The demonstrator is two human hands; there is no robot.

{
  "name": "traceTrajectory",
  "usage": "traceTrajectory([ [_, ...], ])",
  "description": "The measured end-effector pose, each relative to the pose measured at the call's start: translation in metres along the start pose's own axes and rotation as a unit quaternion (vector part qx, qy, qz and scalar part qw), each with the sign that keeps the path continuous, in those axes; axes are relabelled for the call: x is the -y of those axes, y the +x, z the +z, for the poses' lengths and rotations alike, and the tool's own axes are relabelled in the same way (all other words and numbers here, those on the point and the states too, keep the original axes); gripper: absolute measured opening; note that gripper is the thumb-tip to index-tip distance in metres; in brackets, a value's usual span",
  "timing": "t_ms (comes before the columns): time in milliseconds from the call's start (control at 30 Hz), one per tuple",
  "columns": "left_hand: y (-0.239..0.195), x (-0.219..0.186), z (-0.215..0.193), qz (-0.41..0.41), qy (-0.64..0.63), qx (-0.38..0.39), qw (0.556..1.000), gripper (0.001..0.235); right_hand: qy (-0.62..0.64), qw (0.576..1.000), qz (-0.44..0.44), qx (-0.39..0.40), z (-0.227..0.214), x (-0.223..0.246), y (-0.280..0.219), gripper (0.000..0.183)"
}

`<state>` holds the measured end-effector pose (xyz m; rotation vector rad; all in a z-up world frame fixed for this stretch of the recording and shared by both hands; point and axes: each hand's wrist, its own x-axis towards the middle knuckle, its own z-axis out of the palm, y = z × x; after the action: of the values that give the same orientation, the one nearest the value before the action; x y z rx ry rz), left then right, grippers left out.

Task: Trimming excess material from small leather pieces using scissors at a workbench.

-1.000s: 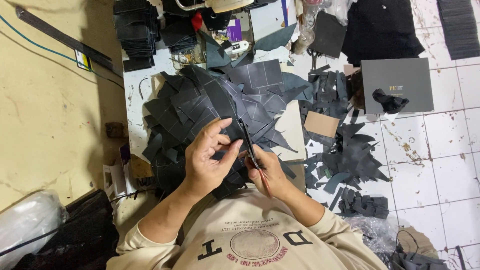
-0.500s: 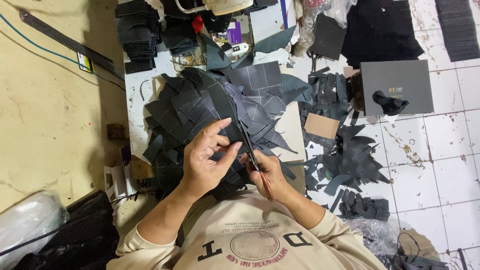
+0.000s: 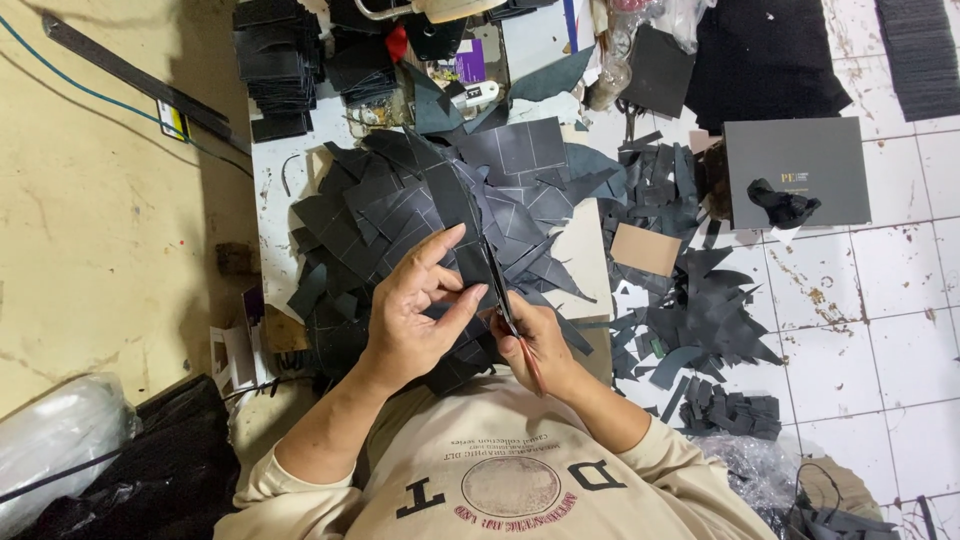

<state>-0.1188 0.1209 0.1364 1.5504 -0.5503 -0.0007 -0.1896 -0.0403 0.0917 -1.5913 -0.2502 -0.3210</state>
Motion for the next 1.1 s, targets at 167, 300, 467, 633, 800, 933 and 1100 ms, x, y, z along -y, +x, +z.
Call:
traceTrajectory([
  [167,0.001,0.002,-0.004,-0.008,-0.005,0.007,1.000,0.063,-0.002,1.000,-0.008,0.020,-0.003,0.005,0.002,0.054],
  [300,0.002,-0.001,-0.004,-0.008,-0.006,0.012,1.000,0.063,0.000,0.999,-0.007,0.033,-0.004,0.014,0.005,0.054],
  [467,0.006,0.004,-0.006,0.012,-0.045,-0.001,0.999,0.066,0.019,0.999,0.009,0.025,-0.003,-0.014,-0.016,0.058],
  [633,-0.006,0.025,0.012,-0.025,-0.137,-0.090,0.986,0.071,0.128,0.991,0.044,-0.022,0.010,-0.013,-0.009,0.052],
  [800,-0.012,0.011,0.017,0.010,-0.074,-0.065,0.995,0.087,0.105,0.984,0.068,-0.123,0.003,0.000,0.015,0.024],
  [933,0.022,0.008,-0.038,0.083,0.215,-0.039,0.972,0.057,0.116,0.986,0.085,-0.088,-0.011,-0.009,0.017,0.016],
  [1100,0.054,0.027,-0.051,-0.058,0.134,0.296,0.944,0.044,0.187,0.978,0.088,-0.001,-0.006,0.014,0.040,0.011],
])
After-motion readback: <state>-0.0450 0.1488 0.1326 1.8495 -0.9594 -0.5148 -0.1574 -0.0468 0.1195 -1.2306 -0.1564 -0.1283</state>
